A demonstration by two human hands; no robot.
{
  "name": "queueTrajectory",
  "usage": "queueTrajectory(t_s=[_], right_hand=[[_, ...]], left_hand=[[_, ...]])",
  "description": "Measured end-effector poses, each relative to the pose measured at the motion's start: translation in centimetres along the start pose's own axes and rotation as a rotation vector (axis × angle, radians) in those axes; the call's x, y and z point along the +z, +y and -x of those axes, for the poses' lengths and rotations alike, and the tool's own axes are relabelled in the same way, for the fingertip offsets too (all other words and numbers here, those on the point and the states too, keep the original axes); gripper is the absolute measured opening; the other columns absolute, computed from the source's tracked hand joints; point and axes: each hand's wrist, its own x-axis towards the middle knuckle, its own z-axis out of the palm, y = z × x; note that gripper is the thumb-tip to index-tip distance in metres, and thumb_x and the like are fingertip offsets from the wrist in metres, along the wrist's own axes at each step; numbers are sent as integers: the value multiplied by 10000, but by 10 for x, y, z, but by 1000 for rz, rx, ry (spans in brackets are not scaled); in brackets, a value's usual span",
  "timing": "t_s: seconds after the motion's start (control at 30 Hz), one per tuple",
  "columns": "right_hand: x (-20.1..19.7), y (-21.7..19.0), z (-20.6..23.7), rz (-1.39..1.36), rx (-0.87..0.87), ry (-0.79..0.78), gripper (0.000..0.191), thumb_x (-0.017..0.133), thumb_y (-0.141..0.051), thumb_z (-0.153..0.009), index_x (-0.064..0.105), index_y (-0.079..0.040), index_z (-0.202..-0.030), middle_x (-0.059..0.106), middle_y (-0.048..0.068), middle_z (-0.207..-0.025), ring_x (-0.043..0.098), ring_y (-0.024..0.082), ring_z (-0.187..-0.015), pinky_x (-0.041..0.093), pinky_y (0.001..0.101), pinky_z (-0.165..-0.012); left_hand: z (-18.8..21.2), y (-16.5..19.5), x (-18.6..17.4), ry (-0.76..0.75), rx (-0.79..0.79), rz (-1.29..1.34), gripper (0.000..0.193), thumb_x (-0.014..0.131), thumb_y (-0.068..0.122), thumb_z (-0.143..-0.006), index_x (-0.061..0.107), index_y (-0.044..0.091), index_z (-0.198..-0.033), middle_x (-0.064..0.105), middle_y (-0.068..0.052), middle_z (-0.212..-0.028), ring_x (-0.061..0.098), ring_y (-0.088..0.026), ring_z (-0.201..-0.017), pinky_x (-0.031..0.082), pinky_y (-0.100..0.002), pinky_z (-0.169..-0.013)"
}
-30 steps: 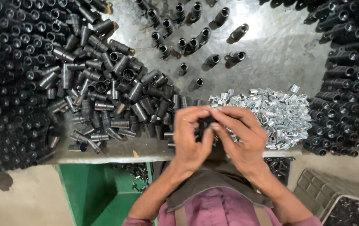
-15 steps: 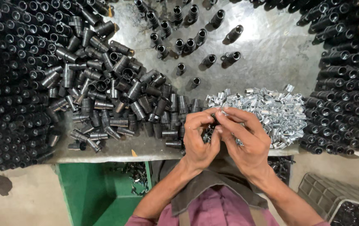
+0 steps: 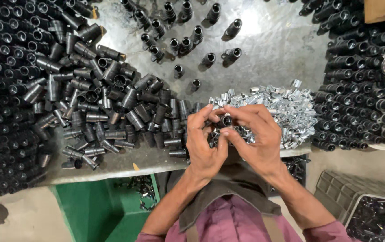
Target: The person repeatedly picks a black cylindrical metal part and a small silver metal piece, inserts the silver piece into the cylinder, and places the assembled unit on the table. The person continues this assembly cycle throughout the clip.
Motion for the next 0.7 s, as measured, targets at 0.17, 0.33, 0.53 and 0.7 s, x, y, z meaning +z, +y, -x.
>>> queueTrajectory(t_s=[0.17,0.33,0.53,0.7], right_hand=[[-11,3,-8,66,9,-31,334,801,-20,-895,711,-59,-1214,724,119,-1142,726,201,-995,617,290,-832],[-20,45,-54,179,96,19,413,787,-31,-970,543,-4,-1302,715,148,-1160,753,205,-965,631,314,-832],[-9,84,-83,161,171,-151,781,865,-154,-865,406,55,-1461,703,177,-1043,728,235,-824,598,323,-696],[-4,90,-102,419,180,-367,1144,912,-368,-828,197,178,-1535,687,176,-787,703,317,-743,548,395,-670]], left_hand=[[-14,10,-15,-35,30,-40,683,741,-72,-892,340,1,-1440,455,-180,-1312,585,-314,-1272,536,-409,-1047],[-48,14,-41,11,-188,-326,882,771,23,-902,181,-60,-1553,315,-258,-1573,595,-349,-1207,533,-389,-1059],[-77,-19,-32,-5,-25,-586,1162,803,0,-860,-95,-56,-1596,42,-340,-1678,186,-535,-1566,291,-502,-1281],[-90,-30,-24,-53,-120,-394,1170,754,-45,-887,-188,-37,-1581,-121,-366,-1693,8,-543,-1585,329,-429,-1254]])
